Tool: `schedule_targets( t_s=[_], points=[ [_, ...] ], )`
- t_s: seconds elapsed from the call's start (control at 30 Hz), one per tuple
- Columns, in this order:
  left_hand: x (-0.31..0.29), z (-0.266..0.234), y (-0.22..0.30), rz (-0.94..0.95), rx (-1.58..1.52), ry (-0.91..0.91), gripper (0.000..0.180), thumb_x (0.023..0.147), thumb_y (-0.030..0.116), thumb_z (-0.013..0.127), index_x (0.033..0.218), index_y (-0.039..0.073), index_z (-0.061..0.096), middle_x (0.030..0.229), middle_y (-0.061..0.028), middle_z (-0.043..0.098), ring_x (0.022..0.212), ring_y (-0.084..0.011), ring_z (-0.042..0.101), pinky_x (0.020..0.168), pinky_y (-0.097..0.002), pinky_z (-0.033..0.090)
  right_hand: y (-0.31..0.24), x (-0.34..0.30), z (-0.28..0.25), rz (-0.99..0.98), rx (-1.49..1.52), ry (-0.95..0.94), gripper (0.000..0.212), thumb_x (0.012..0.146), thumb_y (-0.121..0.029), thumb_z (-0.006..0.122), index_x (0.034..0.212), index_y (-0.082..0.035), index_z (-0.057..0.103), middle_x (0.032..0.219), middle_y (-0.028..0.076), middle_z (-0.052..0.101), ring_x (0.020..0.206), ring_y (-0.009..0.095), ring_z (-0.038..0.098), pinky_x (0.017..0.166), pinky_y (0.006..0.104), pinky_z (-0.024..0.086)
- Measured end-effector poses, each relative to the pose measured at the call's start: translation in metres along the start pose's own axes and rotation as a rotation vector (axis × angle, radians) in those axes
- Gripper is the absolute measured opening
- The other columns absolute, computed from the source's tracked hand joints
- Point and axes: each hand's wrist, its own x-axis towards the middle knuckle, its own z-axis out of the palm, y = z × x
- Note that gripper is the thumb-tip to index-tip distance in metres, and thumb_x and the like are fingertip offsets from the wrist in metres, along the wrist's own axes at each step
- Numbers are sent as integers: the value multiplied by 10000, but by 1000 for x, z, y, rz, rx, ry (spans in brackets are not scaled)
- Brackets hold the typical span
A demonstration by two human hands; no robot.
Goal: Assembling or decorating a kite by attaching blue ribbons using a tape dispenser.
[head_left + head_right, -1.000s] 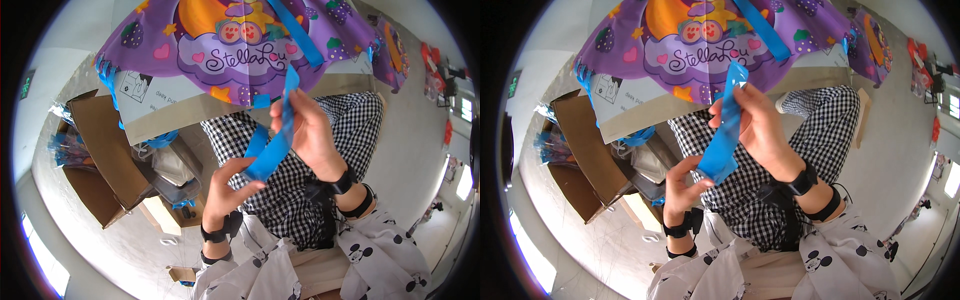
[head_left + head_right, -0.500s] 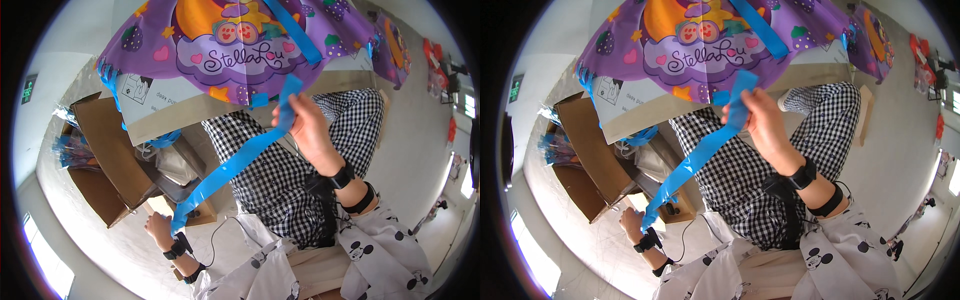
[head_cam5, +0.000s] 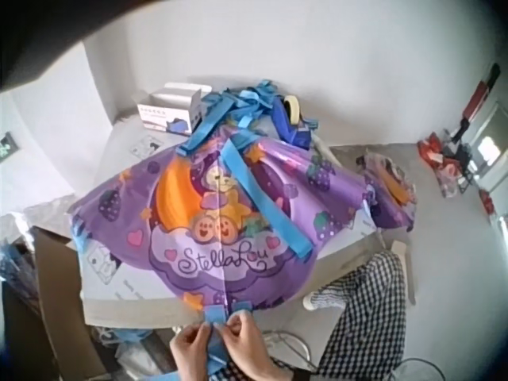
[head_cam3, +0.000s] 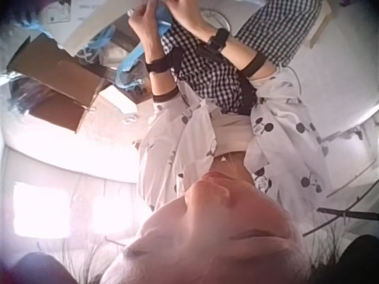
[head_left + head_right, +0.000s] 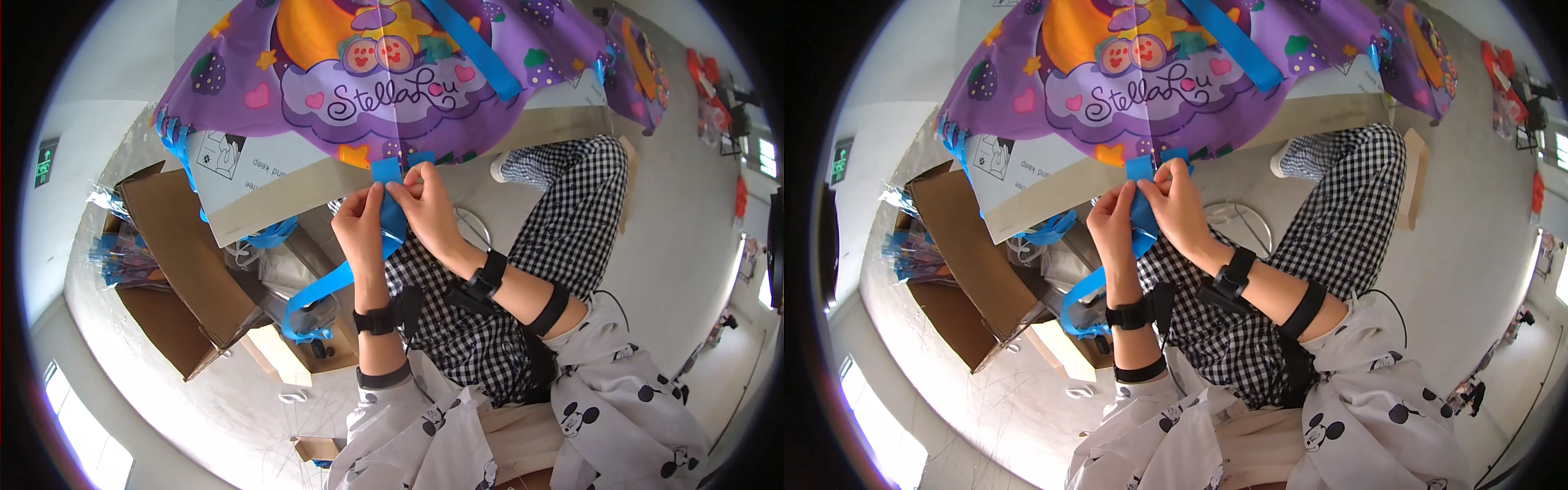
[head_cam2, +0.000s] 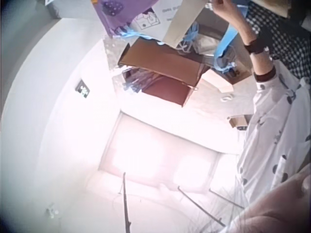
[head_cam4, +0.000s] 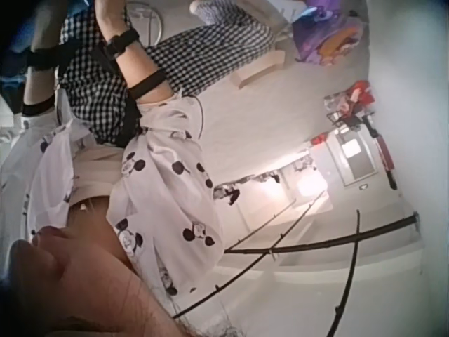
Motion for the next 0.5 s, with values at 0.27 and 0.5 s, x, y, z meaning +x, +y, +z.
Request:
schedule_targets(
  t_s=[0.27, 0.5],
  points=[
    [13, 12, 0, 84, 160, 112, 239, 835, 178, 733, 819, -58, 700, 654, -27, 641, 593, -47, 510, 529, -215, 397, 2, 4, -4, -150, -81, -13, 138, 932, -41, 583, 1048, -36, 508, 608, -3, 536, 553, 27, 437, 482, 224, 343],
    [7, 20, 5, 175, 308, 219, 266, 835, 199, 733, 770, -56, 689, 629, -48, 644, 570, -58, 524, 530, -234, 420, 3, 4, -6, -320, -305, -17, 299, 901, -36, 600, 1197, -75, 617, 730, 109, 621, 607, 177, 533, 550, 302, 423]
  ],
)
